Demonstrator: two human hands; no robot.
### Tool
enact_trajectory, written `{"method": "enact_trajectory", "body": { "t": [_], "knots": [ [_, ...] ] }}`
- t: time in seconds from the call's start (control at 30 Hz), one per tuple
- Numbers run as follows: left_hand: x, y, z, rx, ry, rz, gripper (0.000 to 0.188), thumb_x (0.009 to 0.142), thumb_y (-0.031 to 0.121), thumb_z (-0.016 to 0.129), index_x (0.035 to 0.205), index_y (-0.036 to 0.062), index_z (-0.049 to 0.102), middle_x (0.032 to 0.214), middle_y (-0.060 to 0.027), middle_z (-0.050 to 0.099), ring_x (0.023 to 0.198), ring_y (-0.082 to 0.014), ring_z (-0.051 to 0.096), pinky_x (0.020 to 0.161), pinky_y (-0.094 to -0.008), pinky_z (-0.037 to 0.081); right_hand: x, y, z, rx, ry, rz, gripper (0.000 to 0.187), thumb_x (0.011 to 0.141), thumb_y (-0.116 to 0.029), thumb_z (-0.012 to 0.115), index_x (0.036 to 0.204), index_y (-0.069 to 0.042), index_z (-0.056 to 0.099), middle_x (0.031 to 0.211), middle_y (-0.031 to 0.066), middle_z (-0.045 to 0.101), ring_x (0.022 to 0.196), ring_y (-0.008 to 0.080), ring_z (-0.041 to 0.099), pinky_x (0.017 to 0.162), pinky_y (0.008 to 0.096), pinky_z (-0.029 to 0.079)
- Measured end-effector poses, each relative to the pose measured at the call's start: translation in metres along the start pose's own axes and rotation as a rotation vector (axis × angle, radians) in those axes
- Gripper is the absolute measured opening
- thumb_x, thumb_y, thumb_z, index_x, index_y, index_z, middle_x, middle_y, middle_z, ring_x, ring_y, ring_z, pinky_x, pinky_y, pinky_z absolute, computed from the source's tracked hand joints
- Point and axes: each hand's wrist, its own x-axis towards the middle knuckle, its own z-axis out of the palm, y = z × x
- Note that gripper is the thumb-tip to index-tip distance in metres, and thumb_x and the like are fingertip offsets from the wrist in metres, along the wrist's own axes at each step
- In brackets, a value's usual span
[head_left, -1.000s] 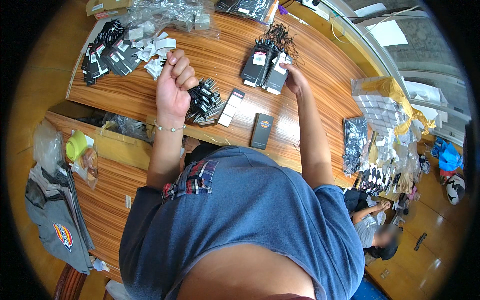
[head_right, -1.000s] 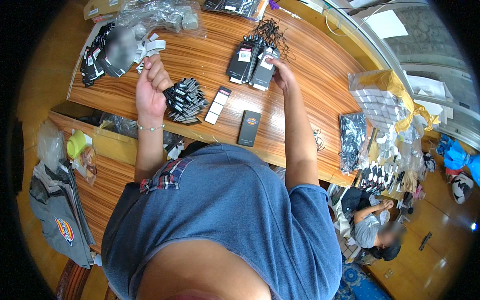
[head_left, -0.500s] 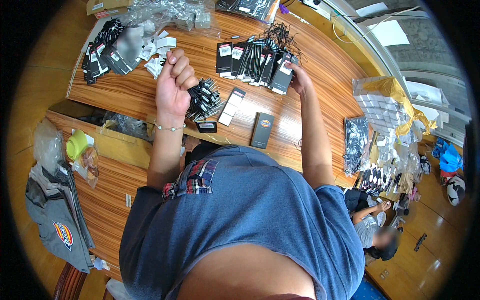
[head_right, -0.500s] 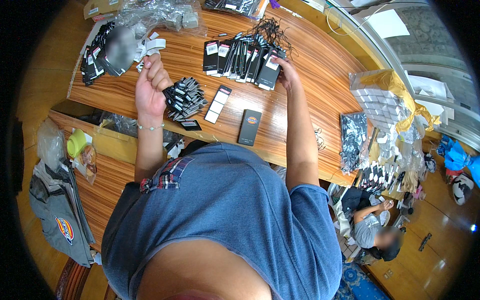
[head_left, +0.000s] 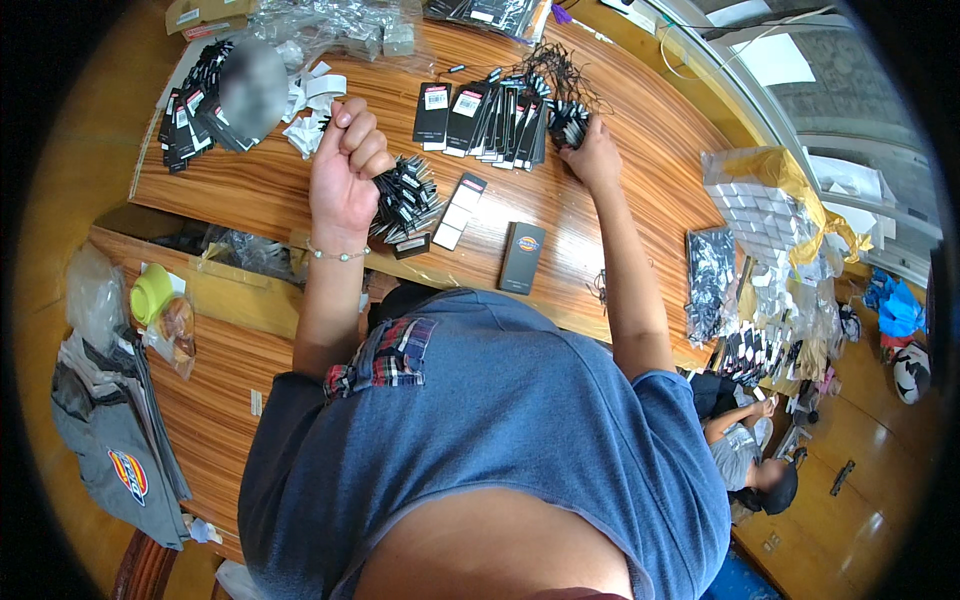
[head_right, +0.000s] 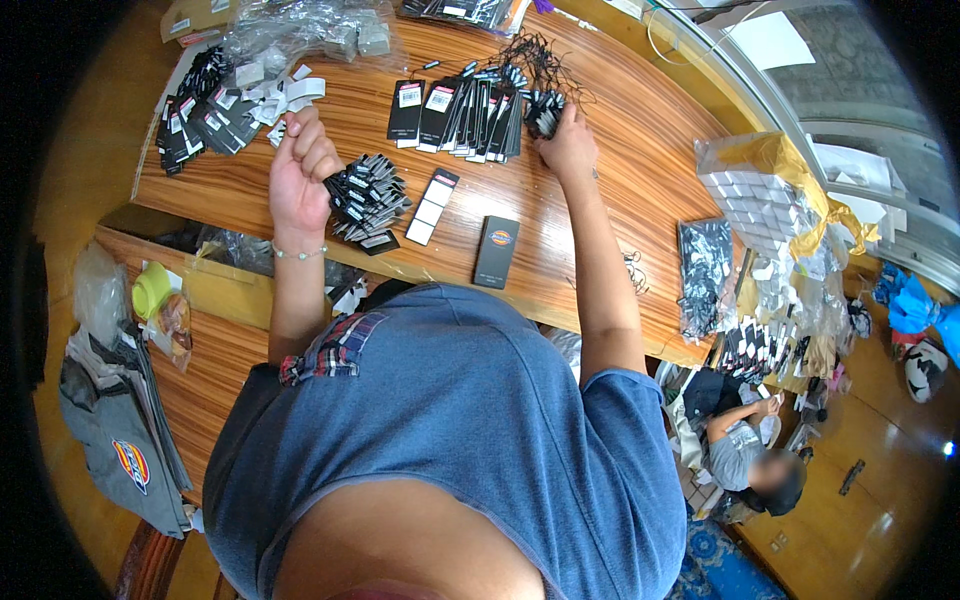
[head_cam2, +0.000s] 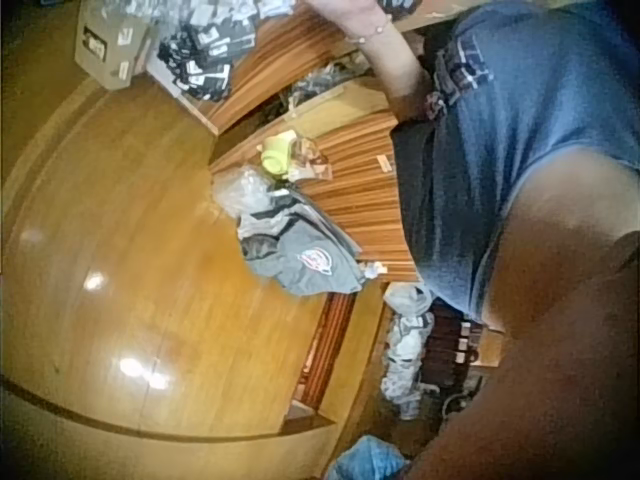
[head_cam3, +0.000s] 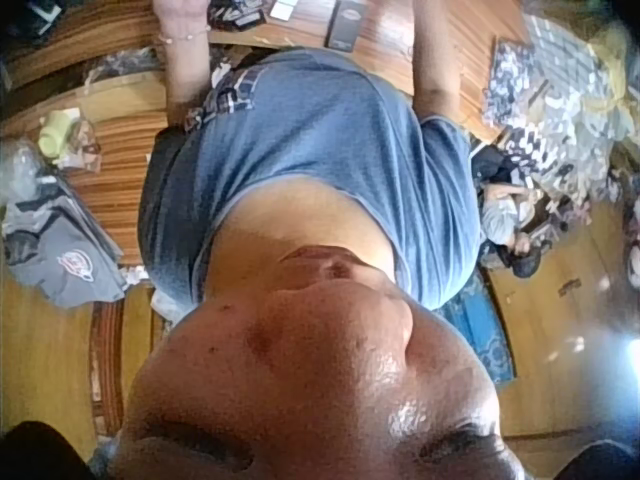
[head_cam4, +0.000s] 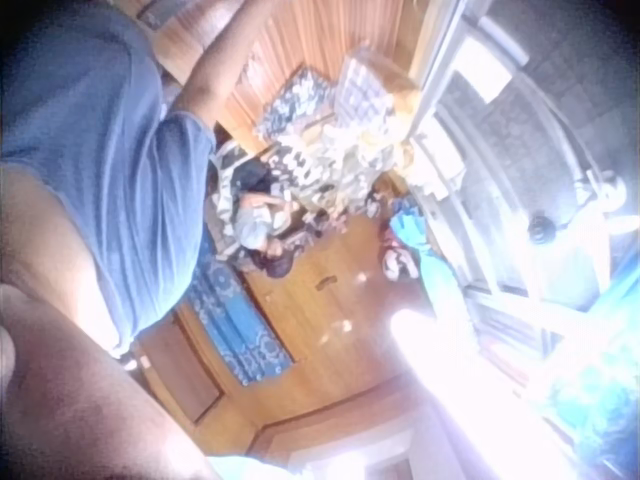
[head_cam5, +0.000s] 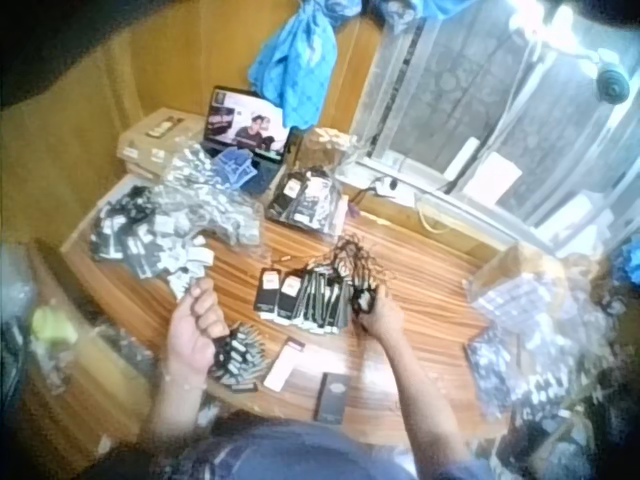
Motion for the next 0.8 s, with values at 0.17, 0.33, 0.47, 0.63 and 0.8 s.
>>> {"method": "enact_trajectory", "body": {
  "t": [0.17, 0.33, 0.47, 0.63, 0.8],
  "knots": [
    [0.001, -0.004, 0.001, -0.023, 0.023, -0.007, 0.025, 0.094, 0.026, 0.032, 0.076, 0.0103, 0.037, 0.055, 0.0040, 0.020, 0.043, -0.0053, 0.016, 0.039, -0.0199, 0.017, 0.000, 0.012, 0.025, -0.026, 0.091, -0.156, 0.080, 0.061, -0.029, 0.070, 0.124, -0.004, 0.028, 0.111, 0.0174, 0.046, 0.100, 0.0356, 0.048, 0.080, 0.0415, 0.045],
    [-0.002, -0.004, -0.002, -0.049, 0.014, -0.013, 0.025, 0.094, 0.026, 0.032, 0.075, 0.0099, 0.037, 0.055, 0.0037, 0.020, 0.043, -0.0055, 0.017, 0.039, -0.0201, 0.017, 0.005, 0.010, 0.018, -0.007, 0.019, -0.123, 0.082, 0.063, -0.030, 0.070, 0.127, -0.005, 0.025, 0.112, 0.0183, 0.044, 0.102, 0.0364, 0.046, 0.082, 0.0414, 0.044],
    [-0.003, -0.005, -0.001, -0.056, 0.012, -0.020, 0.025, 0.094, 0.025, 0.032, 0.075, 0.0099, 0.037, 0.055, 0.0036, 0.020, 0.043, -0.0055, 0.017, 0.039, -0.0202, 0.017, 0.003, 0.010, 0.020, -0.019, 0.036, -0.126, 0.079, 0.065, -0.031, 0.068, 0.129, -0.010, 0.025, 0.113, 0.0189, 0.043, 0.100, 0.0368, 0.048, 0.080, 0.0422, 0.045],
    [-0.005, -0.006, -0.002, -0.035, 0.007, -0.026, 0.025, 0.094, 0.025, 0.032, 0.075, 0.0100, 0.037, 0.055, 0.0036, 0.021, 0.043, -0.0056, 0.017, 0.038, -0.0201, 0.017, -0.001, 0.008, 0.013, -0.024, 0.065, -0.183, 0.064, 0.070, -0.029, 0.063, 0.126, -0.026, 0.031, 0.114, 0.0190, 0.042, 0.098, 0.0365, 0.050, 0.075, 0.0434, 0.047],
    [-0.011, -0.007, -0.002, -0.044, 0.024, -0.015, 0.025, 0.094, 0.025, 0.032, 0.075, 0.0100, 0.037, 0.055, 0.0037, 0.020, 0.043, -0.0056, 0.016, 0.038, -0.0204, 0.016, -0.010, 0.009, 0.011, -0.012, 0.116, -0.278, 0.051, 0.075, -0.027, 0.059, 0.121, -0.031, 0.038, 0.115, 0.0195, 0.041, 0.096, 0.0362, 0.051, 0.072, 0.0436, 0.048]
  ]
}}
